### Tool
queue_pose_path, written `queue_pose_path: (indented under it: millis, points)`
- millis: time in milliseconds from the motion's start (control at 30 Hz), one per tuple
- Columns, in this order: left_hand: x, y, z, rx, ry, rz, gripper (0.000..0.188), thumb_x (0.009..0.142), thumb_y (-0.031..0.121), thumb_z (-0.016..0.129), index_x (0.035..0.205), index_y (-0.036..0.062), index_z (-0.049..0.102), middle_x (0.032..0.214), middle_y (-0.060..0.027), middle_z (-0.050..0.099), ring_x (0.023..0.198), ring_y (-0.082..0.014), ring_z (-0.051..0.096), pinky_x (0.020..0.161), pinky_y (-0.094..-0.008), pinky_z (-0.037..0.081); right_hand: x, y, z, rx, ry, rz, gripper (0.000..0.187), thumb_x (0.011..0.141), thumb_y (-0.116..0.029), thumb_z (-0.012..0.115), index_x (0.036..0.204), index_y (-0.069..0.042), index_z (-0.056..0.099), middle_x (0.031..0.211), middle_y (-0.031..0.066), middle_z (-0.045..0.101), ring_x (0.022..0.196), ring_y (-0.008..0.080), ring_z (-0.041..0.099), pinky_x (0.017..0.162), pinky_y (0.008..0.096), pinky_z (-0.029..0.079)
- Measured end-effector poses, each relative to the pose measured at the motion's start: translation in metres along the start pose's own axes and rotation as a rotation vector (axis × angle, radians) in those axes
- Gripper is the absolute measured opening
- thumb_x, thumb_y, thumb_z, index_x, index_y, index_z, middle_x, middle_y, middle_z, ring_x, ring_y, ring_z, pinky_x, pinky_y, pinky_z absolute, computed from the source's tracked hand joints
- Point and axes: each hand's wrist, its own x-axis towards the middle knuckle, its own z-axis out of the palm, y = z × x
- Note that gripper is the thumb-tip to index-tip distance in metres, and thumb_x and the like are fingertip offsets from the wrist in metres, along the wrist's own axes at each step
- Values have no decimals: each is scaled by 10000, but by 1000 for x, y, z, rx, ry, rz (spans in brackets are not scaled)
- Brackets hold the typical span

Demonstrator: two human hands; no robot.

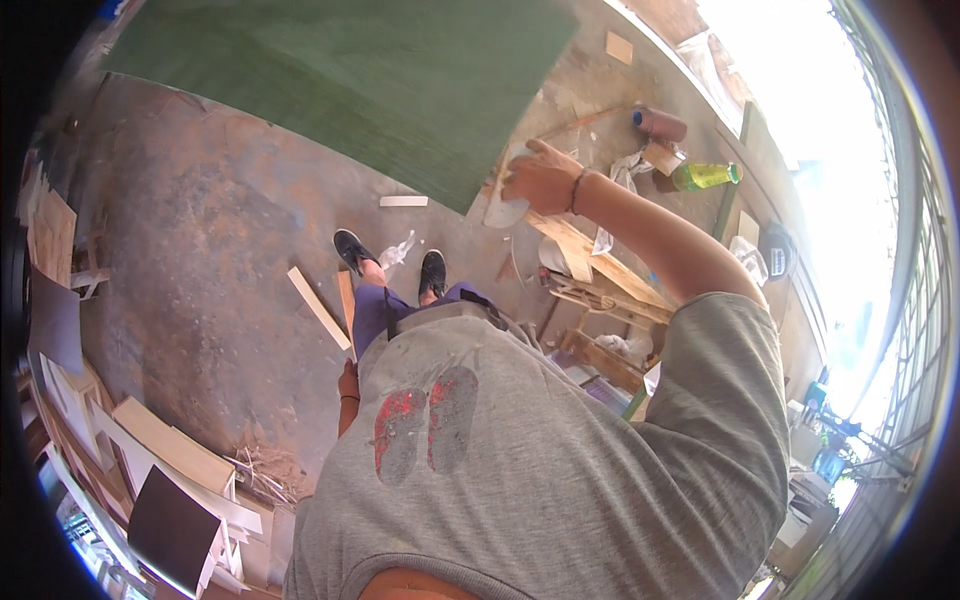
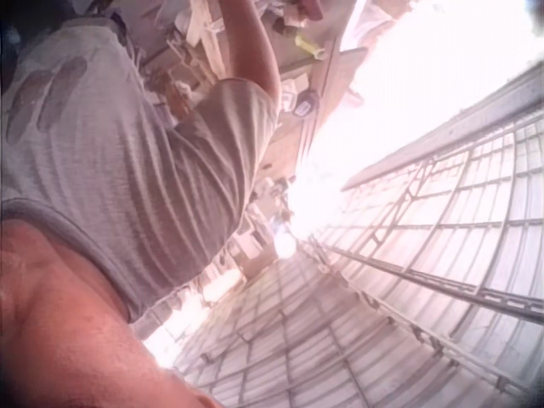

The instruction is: The person applies adhesive to a wooden board and a laminate sheet, then positions the laminate sheet onto the board and wipes the surface with a cloth.

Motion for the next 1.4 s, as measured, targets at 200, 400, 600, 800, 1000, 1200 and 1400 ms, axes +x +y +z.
queue_pose_path:
  millis: [200,400,600,800,1000,1200,1400]
  points:
    - [-13,7,-2,-120,-22,-63,624,853,556,476,1052,-20,611,981,-95,640,819,-176,562,685,-308,420,-4,-6,-36,-19,325,-9,449,682,-15,565,1091,-195,612,1131,34,608,1122,172,524,983,451,348]
    - [-14,5,-3,-112,11,-135,588,866,554,444,1021,15,621,944,-63,648,776,-157,547,641,-301,379,46,-34,2,-82,463,203,423,765,-40,475,1177,-113,535,1128,96,601,1064,238,565,830,404,497]
    - [-5,1,5,-168,30,-110,623,871,551,452,1019,-27,633,951,-103,656,801,-185,578,676,-292,420,28,-109,12,126,258,162,438,778,-93,477,1215,-75,492,1010,177,629,894,281,633,616,387,539]
    - [-7,4,3,-151,-4,-61,605,839,578,494,1013,13,623,961,-72,648,776,-174,554,625,-293,377,65,-19,-18,133,335,397,339,754,-146,506,1086,-92,558,703,180,632,677,349,638,614,488,487]
    - [-7,14,-3,-82,-7,-54,551,870,549,439,1075,65,603,973,-47,653,845,-205,572,663,-354,397,43,-89,16,102,137,185,365,761,-129,491,1119,-127,558,739,156,648,669,312,645,560,445,483]
    - [22,-3,-10,326,-64,108,434,916,435,418,1153,93,544,881,-114,659,790,-278,611,636,-406,444,4,-129,-6,427,233,201,384,737,-150,525,1115,-125,585,773,155,649,712,333,632,624,444,477]
    - [55,-4,-35,801,-14,395,390,931,399,404,1138,96,535,822,-131,656,736,-287,612,617,-411,460,5,-126,-50,892,586,223,329,728,-130,514,1030,-47,615,727,232,603,699,381,600,644,444,473]
